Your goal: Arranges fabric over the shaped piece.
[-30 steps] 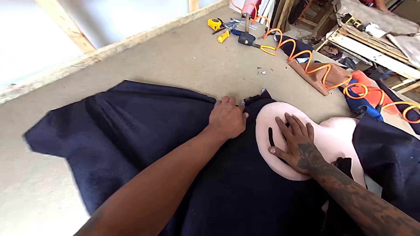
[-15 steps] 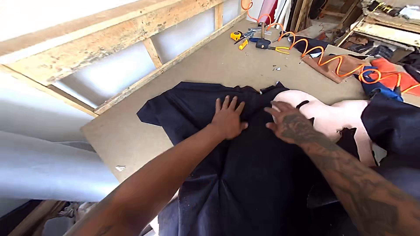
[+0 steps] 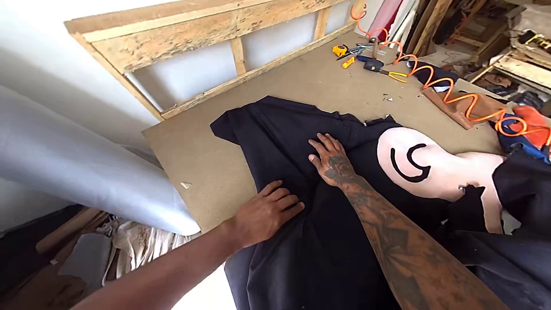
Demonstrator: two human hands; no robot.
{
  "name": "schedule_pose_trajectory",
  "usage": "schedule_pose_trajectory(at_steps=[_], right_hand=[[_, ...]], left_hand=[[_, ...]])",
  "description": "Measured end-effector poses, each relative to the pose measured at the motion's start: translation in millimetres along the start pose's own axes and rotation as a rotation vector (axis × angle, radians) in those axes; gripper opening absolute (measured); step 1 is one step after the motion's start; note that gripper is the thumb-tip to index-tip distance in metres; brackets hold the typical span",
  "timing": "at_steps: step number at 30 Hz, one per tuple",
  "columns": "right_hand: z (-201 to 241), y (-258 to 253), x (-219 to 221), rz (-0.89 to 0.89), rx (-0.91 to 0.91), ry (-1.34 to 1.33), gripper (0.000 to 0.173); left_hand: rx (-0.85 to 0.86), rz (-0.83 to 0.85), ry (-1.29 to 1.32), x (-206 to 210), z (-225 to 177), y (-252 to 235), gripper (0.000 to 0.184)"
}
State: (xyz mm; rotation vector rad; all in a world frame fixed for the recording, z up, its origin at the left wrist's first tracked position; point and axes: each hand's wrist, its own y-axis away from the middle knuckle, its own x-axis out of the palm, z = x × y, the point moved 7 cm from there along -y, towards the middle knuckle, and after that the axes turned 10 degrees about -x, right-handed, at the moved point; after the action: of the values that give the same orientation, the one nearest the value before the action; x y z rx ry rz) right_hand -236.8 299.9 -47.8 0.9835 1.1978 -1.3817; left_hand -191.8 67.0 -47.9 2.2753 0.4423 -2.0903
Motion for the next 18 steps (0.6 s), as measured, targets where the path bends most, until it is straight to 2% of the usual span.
schedule_pose_trajectory(at_steps=[3, 7, 9, 11, 12, 15, 18], right_hand=[[4.8, -22.8, -1.7, -0.033, 0.064, 0.035, 0.052], [6.7, -36.5, 15.1, 0.035, 0.033, 0.083, 0.064], [7.4, -35.4, 22.1, 0.043, 0.031, 0.112, 0.065], [7.2, -33.6, 22.5, 0.03, 0.027, 0.123, 0.065], [7.2, -33.4, 22.2, 0.025, 0.027, 0.128, 0.064], [8.3, -33.5, 21.7, 0.032, 0.033, 0.136, 0.065], [9.1, -33.4, 22.4, 0.048, 0.037, 0.146, 0.065]], left_hand=[[0.12, -0.123, -0.016, 0.0, 0.6, -10.4, 0.026], [0.22, -0.178, 0.026, -0.1, 2.3, -11.4, 0.024], [0.223, -0.149, 0.106, -7.0, 7.8, -6.4, 0.025], [0.178, -0.121, 0.115, -7.5, 17.6, -7.5, 0.039], [0.164, -0.147, 0.099, -6.6, 22.4, -9.8, 0.04], [0.193, -0.261, 0.06, -10.1, 29.1, -18.1, 0.028], [0.241, -0.252, 0.032, -19.8, 27.9, -20.2, 0.026]])
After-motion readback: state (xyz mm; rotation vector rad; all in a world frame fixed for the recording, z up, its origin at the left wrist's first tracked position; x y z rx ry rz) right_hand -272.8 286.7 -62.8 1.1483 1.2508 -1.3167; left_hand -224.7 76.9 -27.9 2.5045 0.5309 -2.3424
